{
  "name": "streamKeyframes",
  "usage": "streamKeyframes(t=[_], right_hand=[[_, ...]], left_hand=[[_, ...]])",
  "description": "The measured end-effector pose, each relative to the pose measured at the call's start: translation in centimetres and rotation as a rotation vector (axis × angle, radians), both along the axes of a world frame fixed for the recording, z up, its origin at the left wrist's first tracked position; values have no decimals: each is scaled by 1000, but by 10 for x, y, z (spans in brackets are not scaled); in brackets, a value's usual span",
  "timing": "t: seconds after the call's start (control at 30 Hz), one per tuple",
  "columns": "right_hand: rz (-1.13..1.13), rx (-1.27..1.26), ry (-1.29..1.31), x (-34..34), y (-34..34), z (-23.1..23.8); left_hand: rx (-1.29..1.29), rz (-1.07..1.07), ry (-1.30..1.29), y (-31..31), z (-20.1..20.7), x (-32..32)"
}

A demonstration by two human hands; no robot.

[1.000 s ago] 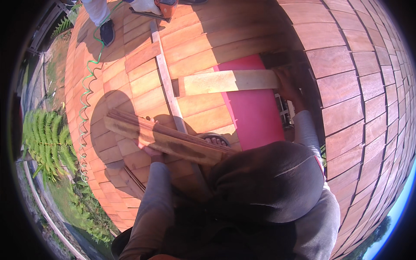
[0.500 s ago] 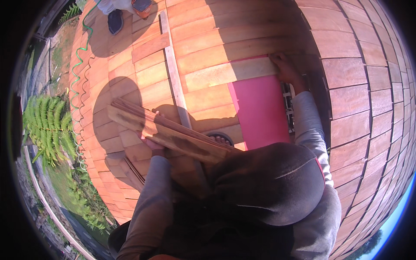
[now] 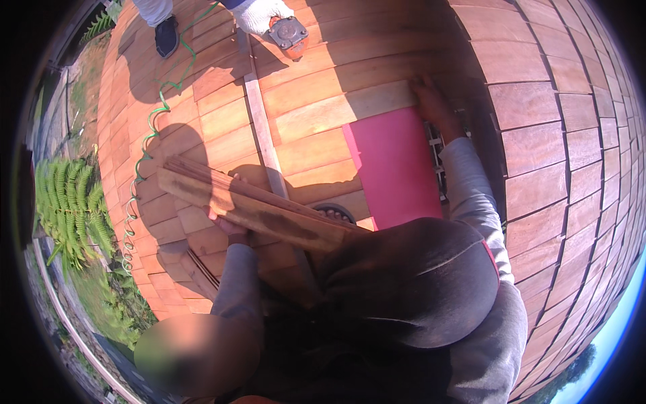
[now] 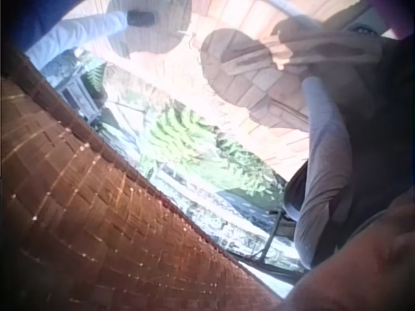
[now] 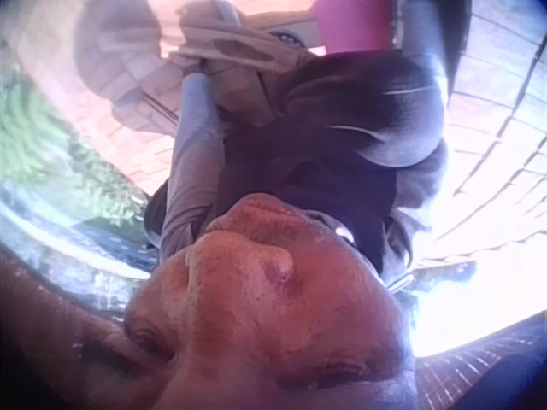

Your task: The person places wooden shingles onto a roof structure, aligning them with existing rows, while another person secures them using a pneumatic nailer.

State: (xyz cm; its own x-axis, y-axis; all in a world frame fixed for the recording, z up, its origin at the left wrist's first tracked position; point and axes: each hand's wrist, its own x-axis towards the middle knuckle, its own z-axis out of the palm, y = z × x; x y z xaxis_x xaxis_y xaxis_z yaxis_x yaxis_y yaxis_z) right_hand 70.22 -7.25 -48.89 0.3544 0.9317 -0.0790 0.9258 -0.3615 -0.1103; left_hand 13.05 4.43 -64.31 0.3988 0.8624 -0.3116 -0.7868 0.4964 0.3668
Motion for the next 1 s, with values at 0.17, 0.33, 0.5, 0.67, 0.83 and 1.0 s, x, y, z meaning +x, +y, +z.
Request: streamKeyframes(t=[0.17,0.33,0.5,0.67,0.83,1.0], right_hand=[[54,7,-161,-17,-5,-5],[260,-368,334,-157,-14,84],[617,-513,811,-277,-11,76],[492,-263,676,-330,7,59],[397,-396,862,-336,20,32],[-167,-675,1431,-341,26,-2]], left_hand=[[-76,-3,-58,-1,4,-8],[-85,-28,-34,1,11,-2],[-38,-10,-125,0,-2,-6],[-47,16,-148,-3,-17,-11],[-154,140,-66,2,-20,-4],[-114,45,-174,-4,-2,-5]])
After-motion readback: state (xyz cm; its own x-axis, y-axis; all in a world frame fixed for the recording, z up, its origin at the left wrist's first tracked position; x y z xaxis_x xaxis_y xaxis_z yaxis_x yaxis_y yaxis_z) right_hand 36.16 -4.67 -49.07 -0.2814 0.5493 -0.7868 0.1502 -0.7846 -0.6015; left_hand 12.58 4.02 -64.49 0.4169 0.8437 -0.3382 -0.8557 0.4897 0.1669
